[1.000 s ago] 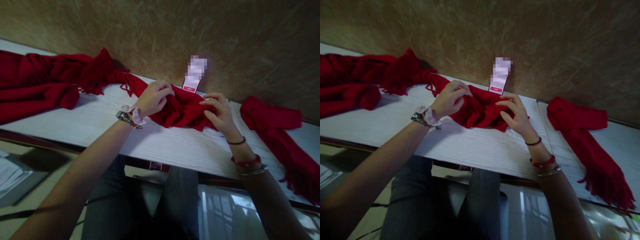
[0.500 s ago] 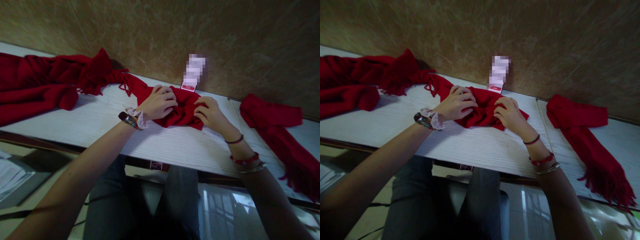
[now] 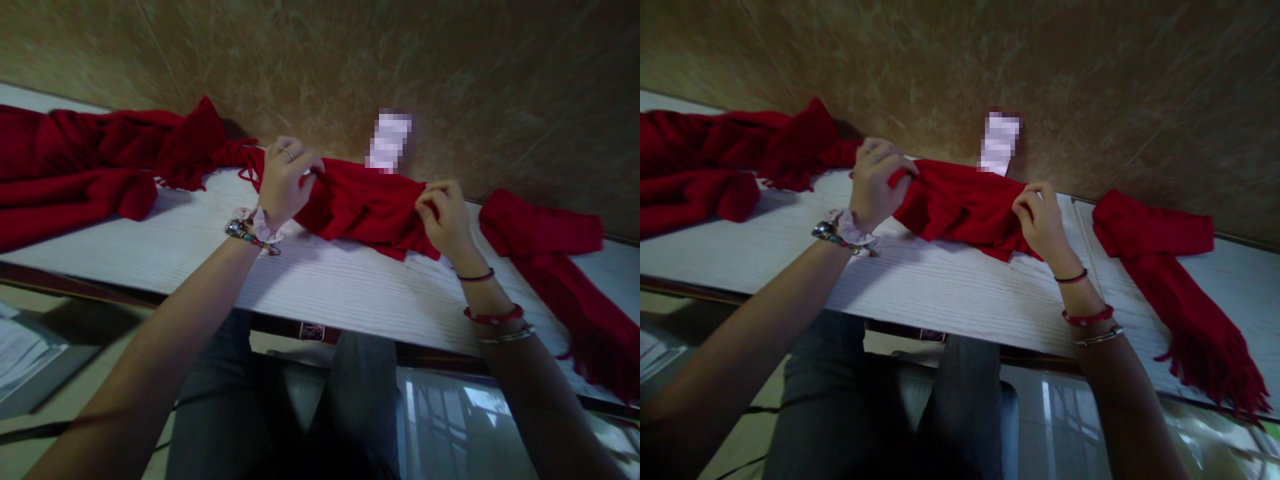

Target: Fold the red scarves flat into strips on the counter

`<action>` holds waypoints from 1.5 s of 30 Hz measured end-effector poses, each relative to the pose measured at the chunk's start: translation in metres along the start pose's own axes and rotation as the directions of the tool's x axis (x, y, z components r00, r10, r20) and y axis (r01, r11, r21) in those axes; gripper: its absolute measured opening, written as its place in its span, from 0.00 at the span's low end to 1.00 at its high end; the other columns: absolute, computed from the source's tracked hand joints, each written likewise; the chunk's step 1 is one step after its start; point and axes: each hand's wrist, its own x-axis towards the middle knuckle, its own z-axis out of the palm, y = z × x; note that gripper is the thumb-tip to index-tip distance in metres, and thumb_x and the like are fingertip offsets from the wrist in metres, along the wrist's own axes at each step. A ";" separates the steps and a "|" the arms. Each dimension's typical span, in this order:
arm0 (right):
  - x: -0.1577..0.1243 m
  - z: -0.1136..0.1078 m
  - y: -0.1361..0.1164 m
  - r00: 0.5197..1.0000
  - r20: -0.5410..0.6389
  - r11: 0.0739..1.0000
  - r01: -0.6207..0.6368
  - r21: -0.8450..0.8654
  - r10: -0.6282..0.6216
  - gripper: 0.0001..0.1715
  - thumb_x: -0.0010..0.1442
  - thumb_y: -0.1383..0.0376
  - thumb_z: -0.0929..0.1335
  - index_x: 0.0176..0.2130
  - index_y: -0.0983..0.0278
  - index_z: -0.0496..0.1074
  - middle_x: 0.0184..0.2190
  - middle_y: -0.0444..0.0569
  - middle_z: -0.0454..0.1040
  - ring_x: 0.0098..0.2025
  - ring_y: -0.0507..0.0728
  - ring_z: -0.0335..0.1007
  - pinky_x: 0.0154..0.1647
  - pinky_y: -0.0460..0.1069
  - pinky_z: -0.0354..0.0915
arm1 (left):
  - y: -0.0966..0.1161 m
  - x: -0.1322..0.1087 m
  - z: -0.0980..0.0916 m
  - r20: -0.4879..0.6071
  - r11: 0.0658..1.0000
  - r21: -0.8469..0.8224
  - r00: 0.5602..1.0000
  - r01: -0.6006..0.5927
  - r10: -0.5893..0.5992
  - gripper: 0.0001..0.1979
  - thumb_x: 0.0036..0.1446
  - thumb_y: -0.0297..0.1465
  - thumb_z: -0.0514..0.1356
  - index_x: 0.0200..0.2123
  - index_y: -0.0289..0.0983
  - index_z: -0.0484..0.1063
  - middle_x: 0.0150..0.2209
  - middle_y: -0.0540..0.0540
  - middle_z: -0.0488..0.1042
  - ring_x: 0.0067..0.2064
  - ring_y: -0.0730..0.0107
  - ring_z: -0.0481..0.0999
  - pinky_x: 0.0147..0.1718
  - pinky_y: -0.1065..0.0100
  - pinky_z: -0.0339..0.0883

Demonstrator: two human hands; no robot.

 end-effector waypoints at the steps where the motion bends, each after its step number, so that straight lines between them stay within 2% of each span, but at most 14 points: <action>1: 0.000 0.001 -0.003 0.998 0.068 1.000 0.019 0.010 -0.020 0.08 0.58 0.62 0.62 0.32 0.62 0.68 0.37 0.52 0.65 0.42 0.60 0.64 0.45 0.60 0.62 | 0.002 -0.001 0.001 0.055 0.998 -0.024 0.997 -0.049 0.050 0.06 0.55 0.24 0.54 0.33 0.38 0.69 0.34 0.47 0.69 0.44 0.62 0.63 0.45 0.56 0.58; 6: -0.002 0.004 -0.020 0.955 0.264 0.991 0.132 0.020 -0.133 0.17 0.55 0.59 0.66 0.44 0.59 0.69 0.49 0.54 0.63 0.52 0.65 0.59 0.51 0.64 0.58 | 0.026 -0.003 0.003 0.243 0.945 -0.224 0.926 -0.237 0.290 0.16 0.52 0.25 0.52 0.44 0.41 0.69 0.45 0.47 0.68 0.50 0.59 0.62 0.49 0.54 0.54; 11: -0.009 0.012 -0.017 0.911 0.374 0.977 0.207 -0.045 -0.176 0.07 0.56 0.62 0.66 0.32 0.60 0.73 0.50 0.51 0.65 0.55 0.66 0.55 0.55 0.66 0.51 | 0.036 -0.008 0.013 0.354 0.914 -0.221 0.846 -0.339 0.399 0.13 0.55 0.31 0.54 0.44 0.42 0.70 0.40 0.47 0.72 0.48 0.60 0.64 0.49 0.51 0.52; 14: -0.007 0.011 -0.014 0.931 0.325 0.984 0.179 -0.007 -0.167 0.08 0.56 0.65 0.65 0.29 0.61 0.72 0.46 0.52 0.67 0.53 0.64 0.59 0.53 0.64 0.55 | 0.031 -0.008 0.017 0.326 0.916 -0.162 0.856 -0.367 0.401 0.09 0.58 0.30 0.53 0.37 0.41 0.72 0.34 0.49 0.73 0.43 0.64 0.66 0.48 0.52 0.54; 16: -0.004 0.006 -0.012 0.964 0.236 0.992 0.120 0.026 -0.123 0.07 0.57 0.65 0.64 0.30 0.61 0.72 0.42 0.52 0.68 0.49 0.62 0.62 0.50 0.61 0.59 | 0.024 -0.005 0.012 0.228 0.940 -0.098 0.912 -0.328 0.342 0.09 0.58 0.28 0.52 0.35 0.41 0.72 0.34 0.49 0.72 0.42 0.65 0.66 0.47 0.53 0.55; 19: 0.001 -0.001 -0.008 0.995 0.100 1.000 0.005 0.025 -0.008 0.06 0.57 0.65 0.63 0.32 0.60 0.71 0.39 0.51 0.67 0.44 0.61 0.65 0.47 0.60 0.62 | 0.011 -0.001 0.001 0.045 0.989 0.002 0.988 -0.146 0.145 0.08 0.57 0.25 0.52 0.35 0.39 0.70 0.36 0.48 0.71 0.42 0.64 0.65 0.46 0.54 0.56; 22: -0.002 0.002 -0.004 0.982 0.188 1.000 0.021 0.016 -0.024 0.04 0.55 0.65 0.65 0.30 0.61 0.70 0.38 0.52 0.66 0.44 0.61 0.64 0.46 0.59 0.62 | -0.003 0.000 -0.003 0.036 1.000 0.006 0.999 -0.021 0.021 0.08 0.55 0.23 0.51 0.31 0.38 0.68 0.35 0.47 0.68 0.41 0.64 0.64 0.43 0.56 0.58; 26: -0.008 0.011 -0.006 0.924 0.360 0.992 0.125 0.024 -0.125 0.05 0.54 0.63 0.66 0.32 0.62 0.71 0.42 0.53 0.65 0.47 0.62 0.62 0.48 0.59 0.60 | -0.007 -0.003 0.005 0.162 0.986 -0.137 0.980 -0.096 0.117 0.12 0.52 0.20 0.46 0.25 0.37 0.66 0.32 0.47 0.67 0.40 0.64 0.65 0.41 0.57 0.58; 31: -0.004 0.005 -0.023 0.963 0.235 0.991 0.131 0.024 -0.133 0.21 0.54 0.59 0.66 0.48 0.60 0.66 0.47 0.54 0.64 0.50 0.63 0.59 0.50 0.61 0.58 | 0.013 -0.003 0.006 0.253 0.945 -0.263 0.931 -0.196 0.263 0.12 0.50 0.23 0.48 0.33 0.36 0.70 0.38 0.46 0.69 0.44 0.63 0.65 0.45 0.57 0.56; 34: -0.004 0.007 -0.032 0.938 0.307 0.983 0.181 -0.044 -0.159 0.26 0.54 0.57 0.67 0.51 0.60 0.65 0.50 0.56 0.62 0.53 0.65 0.56 0.51 0.63 0.55 | 0.019 -0.004 0.006 0.413 0.933 -0.271 0.847 -0.237 0.335 0.11 0.52 0.31 0.53 0.39 0.38 0.71 0.41 0.46 0.70 0.46 0.62 0.65 0.46 0.58 0.56; 36: -0.007 0.014 -0.036 0.899 0.403 0.967 0.231 -0.109 -0.170 0.20 0.54 0.59 0.67 0.47 0.59 0.69 0.53 0.55 0.62 0.55 0.67 0.54 0.52 0.65 0.52 | 0.016 -0.005 0.007 0.516 0.930 -0.268 0.778 -0.252 0.359 0.13 0.51 0.34 0.56 0.41 0.38 0.72 0.42 0.46 0.71 0.46 0.62 0.66 0.46 0.60 0.56; 38: -0.010 0.022 -0.038 0.873 0.458 0.948 0.271 -0.169 -0.168 0.11 0.56 0.62 0.65 0.40 0.59 0.73 0.53 0.54 0.63 0.56 0.67 0.53 0.51 0.67 0.49 | 0.012 -0.006 0.008 0.569 0.934 -0.256 0.742 -0.250 0.354 0.14 0.50 0.34 0.58 0.41 0.39 0.72 0.42 0.46 0.71 0.46 0.63 0.67 0.45 0.62 0.57; 41: -0.013 0.030 -0.037 0.886 0.440 0.940 0.263 -0.218 -0.145 0.10 0.59 0.67 0.62 0.34 0.61 0.73 0.49 0.54 0.67 0.53 0.66 0.56 0.50 0.66 0.49 | 0.006 -0.004 0.008 0.557 0.943 -0.230 0.762 -0.241 0.330 0.13 0.50 0.31 0.58 0.41 0.38 0.72 0.43 0.46 0.71 0.46 0.63 0.68 0.45 0.63 0.58; 45: -0.009 0.024 -0.029 0.954 0.292 0.975 0.130 -0.183 -0.072 0.10 0.59 0.66 0.60 0.35 0.61 0.71 0.44 0.54 0.68 0.49 0.64 0.60 0.49 0.63 0.51 | 0.003 -0.001 0.006 0.525 0.951 -0.188 0.793 -0.245 0.308 0.08 0.51 0.26 0.56 0.36 0.36 0.72 0.38 0.46 0.72 0.41 0.65 0.69 0.41 0.64 0.61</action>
